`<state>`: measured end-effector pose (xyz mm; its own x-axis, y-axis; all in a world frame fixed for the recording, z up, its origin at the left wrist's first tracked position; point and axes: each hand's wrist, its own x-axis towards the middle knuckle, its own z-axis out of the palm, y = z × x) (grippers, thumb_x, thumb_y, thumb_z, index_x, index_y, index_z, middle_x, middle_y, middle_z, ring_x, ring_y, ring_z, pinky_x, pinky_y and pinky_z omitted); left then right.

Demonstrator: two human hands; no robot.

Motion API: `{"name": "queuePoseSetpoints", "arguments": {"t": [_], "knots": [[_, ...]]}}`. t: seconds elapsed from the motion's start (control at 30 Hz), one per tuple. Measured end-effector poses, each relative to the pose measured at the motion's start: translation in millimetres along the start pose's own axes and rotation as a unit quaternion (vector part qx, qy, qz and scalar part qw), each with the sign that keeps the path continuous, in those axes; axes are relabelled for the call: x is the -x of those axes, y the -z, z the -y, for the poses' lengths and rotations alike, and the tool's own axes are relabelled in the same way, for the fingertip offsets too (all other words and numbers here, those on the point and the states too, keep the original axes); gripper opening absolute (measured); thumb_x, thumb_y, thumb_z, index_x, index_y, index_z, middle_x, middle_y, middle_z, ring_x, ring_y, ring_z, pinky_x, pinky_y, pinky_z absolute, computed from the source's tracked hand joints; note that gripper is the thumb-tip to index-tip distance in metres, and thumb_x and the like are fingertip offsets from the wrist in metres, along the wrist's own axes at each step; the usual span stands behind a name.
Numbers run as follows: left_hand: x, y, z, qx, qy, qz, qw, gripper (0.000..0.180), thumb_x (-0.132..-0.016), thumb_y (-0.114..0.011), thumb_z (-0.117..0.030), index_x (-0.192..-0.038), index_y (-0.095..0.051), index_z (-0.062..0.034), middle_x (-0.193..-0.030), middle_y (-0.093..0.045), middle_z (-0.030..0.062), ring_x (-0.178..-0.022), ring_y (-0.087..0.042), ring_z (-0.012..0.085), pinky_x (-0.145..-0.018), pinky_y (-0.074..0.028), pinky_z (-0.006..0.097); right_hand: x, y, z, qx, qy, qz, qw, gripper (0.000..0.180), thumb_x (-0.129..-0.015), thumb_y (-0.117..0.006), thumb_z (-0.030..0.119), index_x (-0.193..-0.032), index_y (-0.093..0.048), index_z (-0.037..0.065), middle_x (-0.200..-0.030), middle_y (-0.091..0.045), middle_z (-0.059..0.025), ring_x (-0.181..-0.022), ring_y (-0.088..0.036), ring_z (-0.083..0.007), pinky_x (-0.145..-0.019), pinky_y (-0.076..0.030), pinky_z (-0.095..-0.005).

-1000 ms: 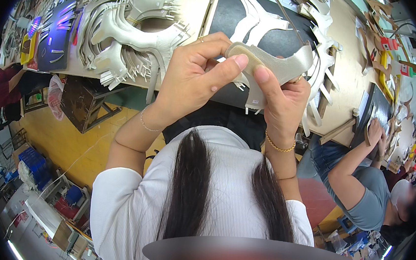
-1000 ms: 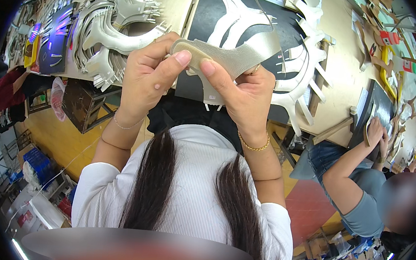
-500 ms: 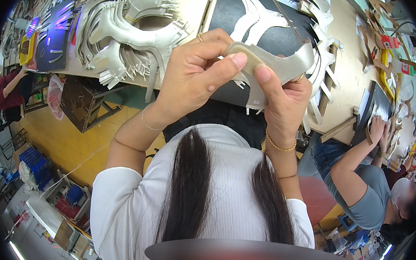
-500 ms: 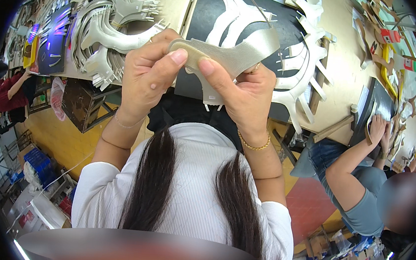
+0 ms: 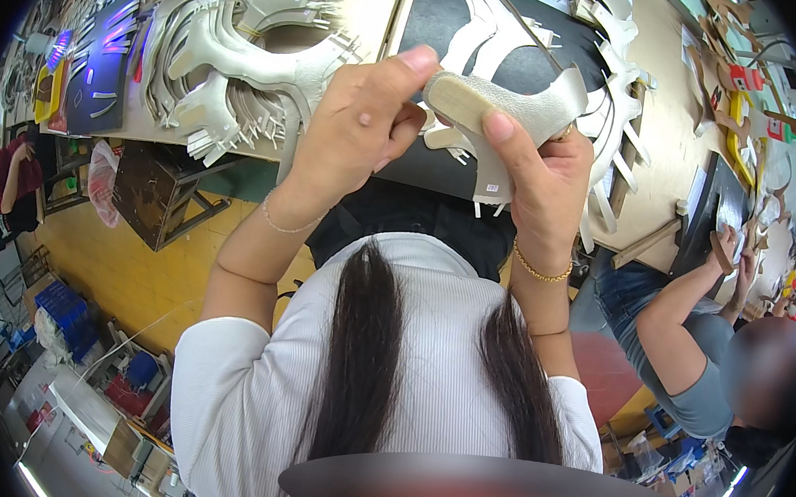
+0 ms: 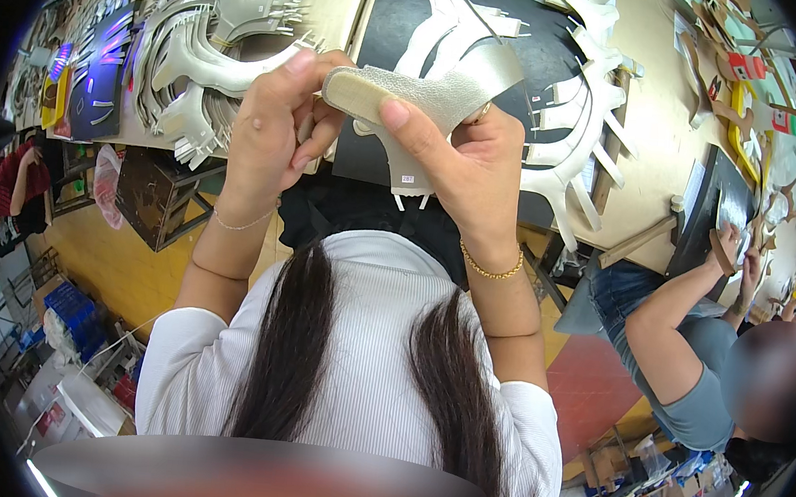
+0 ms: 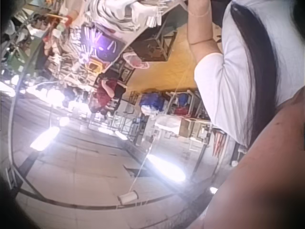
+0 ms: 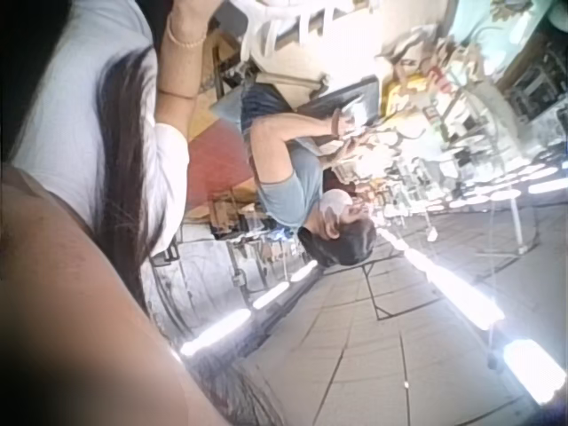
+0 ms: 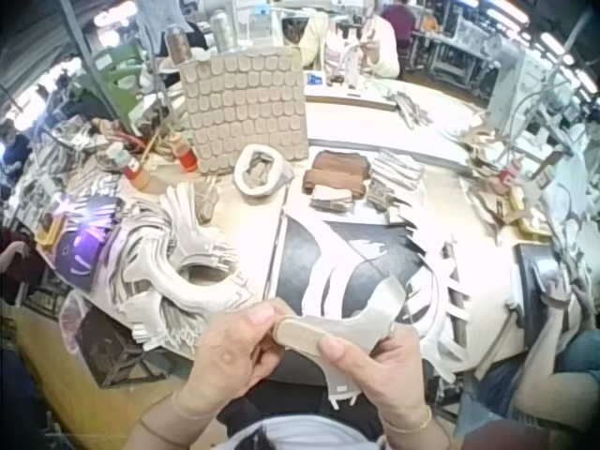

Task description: The person repeatedly picks up white plastic decorative pieces, smooths their edges by hand, and stacks them. She then gathers a stack, wraps it with a rubber band, and uses scissors to cut a white string, placing the cut piece on the table.

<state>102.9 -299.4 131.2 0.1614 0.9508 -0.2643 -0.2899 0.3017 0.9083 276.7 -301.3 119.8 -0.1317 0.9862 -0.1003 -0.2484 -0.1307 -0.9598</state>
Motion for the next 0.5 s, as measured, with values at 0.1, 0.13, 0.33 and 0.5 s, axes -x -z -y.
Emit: {"name": "queuePoseSetpoints", "arguments": {"t": [0.1, 0.13, 0.33, 0.5], "knots": [[-1.0, -3.0, 0.7, -0.059, -0.05, 0.003, 0.997, 0.028, -0.092, -0.061, -0.025, -0.083, -0.065, 0.0013, -0.069, -0.049, -0.0047, -0.049, -0.033, 0.0021, -0.044, -0.025, 0.02, -1.4, 3.6, -2.2, -0.027, -0.009, -0.001, 1.0, 0.026, -0.084, -0.073, 0.019, -0.096, -0.067, -0.003, -0.083, -0.068, -0.004, -0.072, -0.061, -0.0068, -0.064, -0.049, -0.0215], [-1.6, -4.4, 1.2, -0.079, -0.07, 0.007, 0.994, 0.026, -0.091, -0.063, -0.024, -0.084, -0.066, 0.0008, -0.069, -0.049, -0.005, -0.05, -0.034, 0.002, -0.045, -0.025, 0.02, -2.3, 6.4, -1.8, -0.044, -0.025, 0.0, 0.999, 0.026, -0.085, -0.073, 0.019, -0.096, -0.067, -0.004, -0.083, -0.068, -0.0037, -0.072, -0.06, -0.0067, -0.064, -0.049, -0.0215], [1.5, -3.5, -4.4, -0.057, -0.05, -0.01, 0.997, 0.016, -0.087, -0.068, -0.016, -0.085, -0.067, 0.0002, -0.072, -0.05, -0.0053, -0.052, -0.038, 0.0006, -0.047, -0.027, 0.018, 0.1, 5.0, -2.4, -0.003, 0.008, 0.015, 1.0, 0.025, -0.083, -0.074, 0.015, -0.098, -0.067, -0.004, -0.085, -0.069, -0.005, -0.075, -0.061, -0.0071, -0.066, -0.049, -0.022], [4.7, 0.9, -8.5, -0.06, -0.051, -0.026, 0.997, 0.013, -0.084, -0.071, -0.01, -0.087, -0.068, 0.0021, -0.077, -0.057, -0.0023, -0.055, -0.045, 0.0, -0.047, -0.03, 0.017, 0.4, 2.8, 1.6, 0.026, 0.033, 0.028, 0.999, 0.021, -0.081, -0.075, 0.01, -0.096, -0.069, -0.003, -0.085, -0.07, -0.0053, -0.074, -0.061, -0.0073, -0.066, -0.049, -0.0218]]}}
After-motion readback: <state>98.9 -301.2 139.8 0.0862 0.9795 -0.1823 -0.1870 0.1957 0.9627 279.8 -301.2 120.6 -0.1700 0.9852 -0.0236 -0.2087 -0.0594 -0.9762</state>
